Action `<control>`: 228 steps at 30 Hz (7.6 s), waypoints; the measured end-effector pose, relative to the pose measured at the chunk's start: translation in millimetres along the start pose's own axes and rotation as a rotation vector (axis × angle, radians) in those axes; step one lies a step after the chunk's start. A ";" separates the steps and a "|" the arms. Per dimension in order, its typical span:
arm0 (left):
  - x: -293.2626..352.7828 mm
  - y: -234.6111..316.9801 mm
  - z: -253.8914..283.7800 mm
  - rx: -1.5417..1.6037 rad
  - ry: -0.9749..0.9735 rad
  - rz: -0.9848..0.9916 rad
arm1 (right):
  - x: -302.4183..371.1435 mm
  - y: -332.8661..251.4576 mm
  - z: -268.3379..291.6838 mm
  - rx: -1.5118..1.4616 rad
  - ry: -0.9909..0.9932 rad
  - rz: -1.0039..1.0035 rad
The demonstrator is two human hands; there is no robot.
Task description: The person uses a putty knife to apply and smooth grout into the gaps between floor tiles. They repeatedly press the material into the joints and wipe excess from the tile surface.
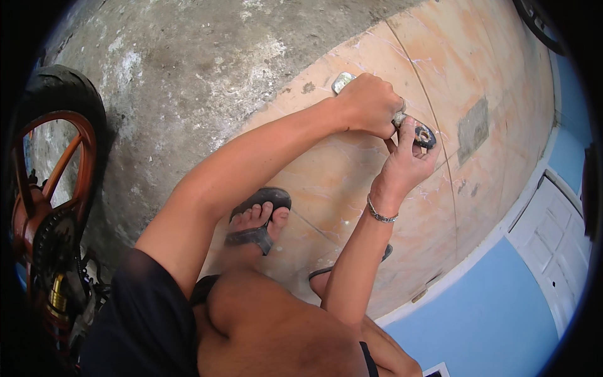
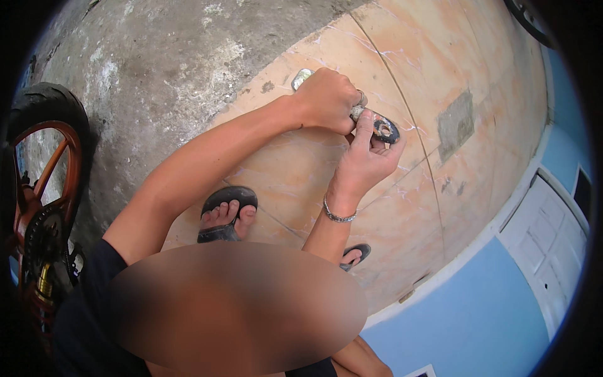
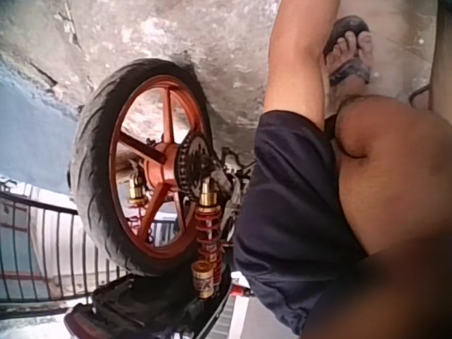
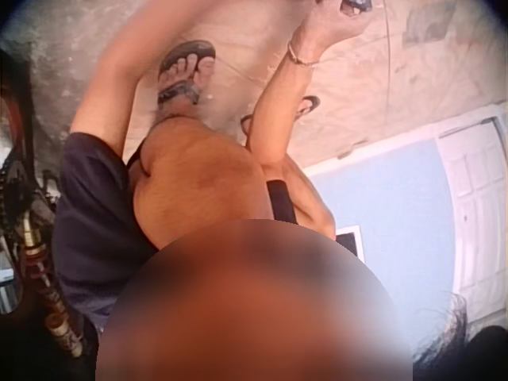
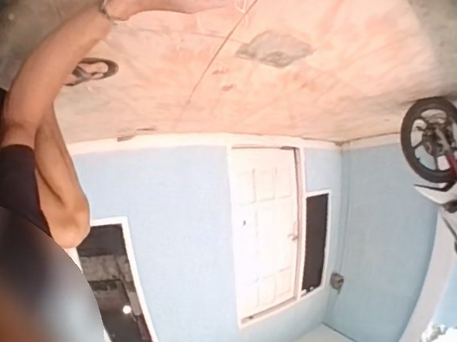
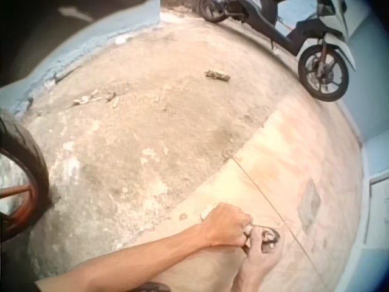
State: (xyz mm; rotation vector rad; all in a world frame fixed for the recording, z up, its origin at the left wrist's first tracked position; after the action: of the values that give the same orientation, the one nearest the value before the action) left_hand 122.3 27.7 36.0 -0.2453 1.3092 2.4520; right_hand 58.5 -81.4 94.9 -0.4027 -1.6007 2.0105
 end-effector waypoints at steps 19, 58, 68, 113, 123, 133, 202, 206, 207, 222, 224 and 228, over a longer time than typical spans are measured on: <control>-27.5 -15.2 0.9 -0.071 -0.073 -0.071 | -9.4 1.6 -18.1 -0.079 -0.001 -0.013; 77.9 46.0 37.2 -0.123 0.069 -0.098 | 72.6 -32.0 46.7 0.820 -0.415 0.246; 64.6 11.3 49.7 -0.154 0.209 0.088 | 45.3 -51.5 -41.2 0.818 -0.375 0.283; 102.0 -5.4 91.5 -0.196 0.120 0.145 | 104.9 -19.7 -61.4 0.941 -0.667 0.016; 102.8 -22.3 101.1 -0.218 0.163 0.139 | 104.3 -25.3 -74.1 0.881 -0.619 0.129; 89.4 3.1 79.0 -0.155 0.295 0.073 | 86.4 -36.1 -36.7 0.790 -0.490 0.194; 144.0 100.4 -32.9 -0.064 -0.312 -0.272 | 155.1 34.1 333.7 -0.281 0.877 -0.327; 207.6 165.3 -123.0 0.078 -0.806 -0.584 | 158.2 30.6 351.6 -0.273 0.921 -0.309; 210.0 164.4 -133.7 0.078 -0.920 -0.608 | 160.5 30.6 354.5 -0.268 0.914 -0.308; 107.5 117.6 -63.6 -0.129 -0.330 -0.323 | 301.8 82.2 296.3 0.349 0.251 -0.525; 122.4 120.8 -84.5 -0.276 -0.381 -0.325 | 308.1 73.0 323.6 0.343 0.330 -0.603; 143.8 131.2 -133.9 -0.302 -0.557 -0.470 | 289.3 34.1 386.2 0.330 0.647 -0.490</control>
State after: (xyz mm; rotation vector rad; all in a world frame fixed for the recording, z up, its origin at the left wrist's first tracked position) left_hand -62.3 -118.7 17.4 0.0575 0.5679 2.0814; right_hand -392.3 -230.9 186.7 -0.4237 -0.8479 1.5109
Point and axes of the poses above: each hand's wrist, its own x-axis away from the middle knuckle, its own z-axis out of the back of the hand, y = z × x, the point moved 7 cm from there along -x, towards the middle knuckle, and after that the axes turned 8 degrees about y, right-handed, at the moved point
